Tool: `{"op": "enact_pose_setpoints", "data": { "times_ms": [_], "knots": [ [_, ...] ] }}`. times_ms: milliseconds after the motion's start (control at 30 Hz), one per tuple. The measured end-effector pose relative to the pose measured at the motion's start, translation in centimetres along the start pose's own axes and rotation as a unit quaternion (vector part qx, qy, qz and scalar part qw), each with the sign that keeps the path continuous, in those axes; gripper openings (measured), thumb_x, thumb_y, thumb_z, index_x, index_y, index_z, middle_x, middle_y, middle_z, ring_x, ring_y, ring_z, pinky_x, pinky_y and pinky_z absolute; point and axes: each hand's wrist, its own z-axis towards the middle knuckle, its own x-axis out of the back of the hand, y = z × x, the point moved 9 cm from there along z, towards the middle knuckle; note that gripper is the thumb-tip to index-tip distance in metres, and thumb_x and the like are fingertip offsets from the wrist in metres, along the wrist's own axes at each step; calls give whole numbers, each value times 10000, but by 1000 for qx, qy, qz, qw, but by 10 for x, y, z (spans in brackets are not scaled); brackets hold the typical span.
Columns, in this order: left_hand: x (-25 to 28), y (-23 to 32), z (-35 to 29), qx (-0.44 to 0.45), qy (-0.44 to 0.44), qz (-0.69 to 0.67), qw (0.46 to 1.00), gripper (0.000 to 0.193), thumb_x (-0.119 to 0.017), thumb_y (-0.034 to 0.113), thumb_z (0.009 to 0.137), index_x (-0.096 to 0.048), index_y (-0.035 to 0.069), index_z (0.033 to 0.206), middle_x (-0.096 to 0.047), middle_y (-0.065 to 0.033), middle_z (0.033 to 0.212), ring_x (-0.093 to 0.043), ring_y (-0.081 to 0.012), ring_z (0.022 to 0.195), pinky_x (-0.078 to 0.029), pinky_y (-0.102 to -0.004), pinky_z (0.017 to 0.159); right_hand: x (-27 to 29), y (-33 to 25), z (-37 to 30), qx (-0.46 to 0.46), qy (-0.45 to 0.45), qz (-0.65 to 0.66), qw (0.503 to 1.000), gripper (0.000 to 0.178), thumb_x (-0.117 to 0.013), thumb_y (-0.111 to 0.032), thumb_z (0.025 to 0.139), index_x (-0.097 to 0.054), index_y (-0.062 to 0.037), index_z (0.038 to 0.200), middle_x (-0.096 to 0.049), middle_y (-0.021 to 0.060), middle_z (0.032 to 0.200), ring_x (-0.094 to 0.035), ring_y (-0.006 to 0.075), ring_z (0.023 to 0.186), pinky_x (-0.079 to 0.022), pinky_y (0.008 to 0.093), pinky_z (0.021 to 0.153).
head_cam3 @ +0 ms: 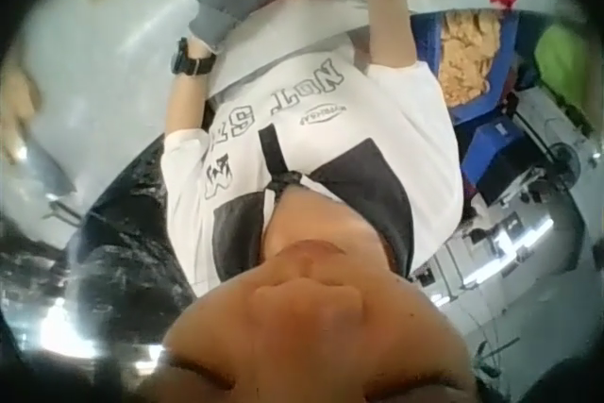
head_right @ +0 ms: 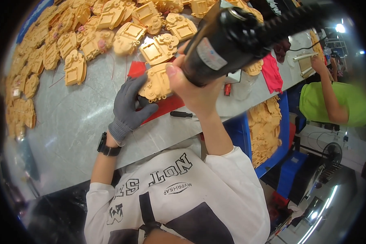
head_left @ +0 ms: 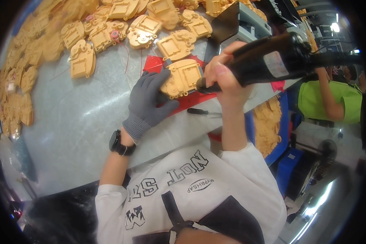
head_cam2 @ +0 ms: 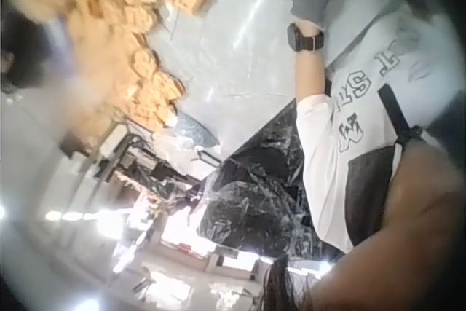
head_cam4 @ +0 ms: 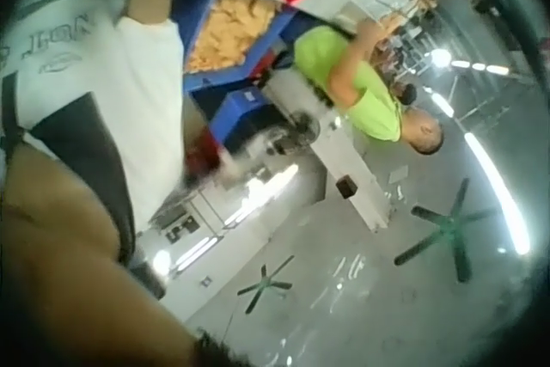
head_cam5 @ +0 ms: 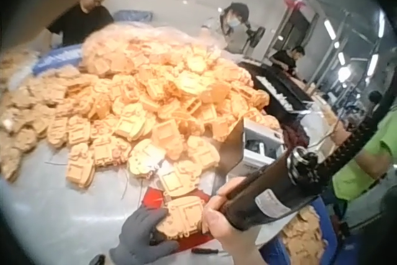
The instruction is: The person picks up plastic toy casings from a pile, positions each casing onto a fixture on the table, drives screws into the casing using an electric screwdriver, and sets the assembled pieces aside.
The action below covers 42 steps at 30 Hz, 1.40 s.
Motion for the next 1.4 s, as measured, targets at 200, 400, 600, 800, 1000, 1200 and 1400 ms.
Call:
{"op": "enact_pose_setpoints", "data": {
  "times_ms": [200,400,600,800,1000,1200,1400],
  "knots": [
    [3,1,0,-6,12,16,1000,654,-731,201,630,-486,40,1215,-567,-160,1063,-518,-347,996,-411,-417,887,68,-25,0,36,103,132,985,426,-475,-121,775,-385,-31,1182,-445,50,622,-456,167,498,-423,338,562],
    [0,1,0,-1,1,8,1000,656,-730,200,631,-481,40,1216,-565,-163,1062,-517,-353,990,-417,-415,870,119,-31,36,100,225,3,969,298,-571,1,761,-469,10,1041,-467,62,598,-468,162,496,-419,295,541],
    [0,-2,-3,14,-1,10,1000,649,-725,211,633,-484,46,1212,-565,-172,1068,-515,-357,1006,-412,-412,886,95,-22,25,36,141,26,989,293,-548,-24,778,-464,-7,1058,-453,50,602,-462,158,499,-416,324,561],
    [1,2,-1,22,11,-2,1000,667,-738,196,616,-475,56,1212,-530,-185,1138,-519,-355,1024,-438,-409,867,26,-44,-11,75,-42,174,981,436,-485,-129,793,-369,-42,1204,-459,59,655,-460,174,524,-409,349,594],
    [7,0,-7,-13,59,16,998,658,-762,153,572,-473,96,1160,-462,-193,1225,-521,-360,1027,-464,-410,825,-15,-26,-13,0,16,118,993,418,-601,20,690,-411,22,1063,-540,41,604,-502,103,488,-408,213,492],
    [5,3,-5,-23,49,6,999,641,-761,126,541,-483,124,1119,-486,-184,1176,-522,-362,1013,-455,-413,833,-30,-25,-12,3,-13,158,987,392,-609,43,694,-443,23,1048,-560,45,626,-513,93,515,-407,203,504],
    [8,3,-5,-32,54,0,998,639,-752,120,540,-483,122,1119,-500,-177,1150,-525,-363,1002,-454,-412,832,-36,-13,-10,-21,-4,146,989,375,-634,46,693,-477,22,1033,-572,54,646,-541,93,532,-423,197,516]
  ]
}}
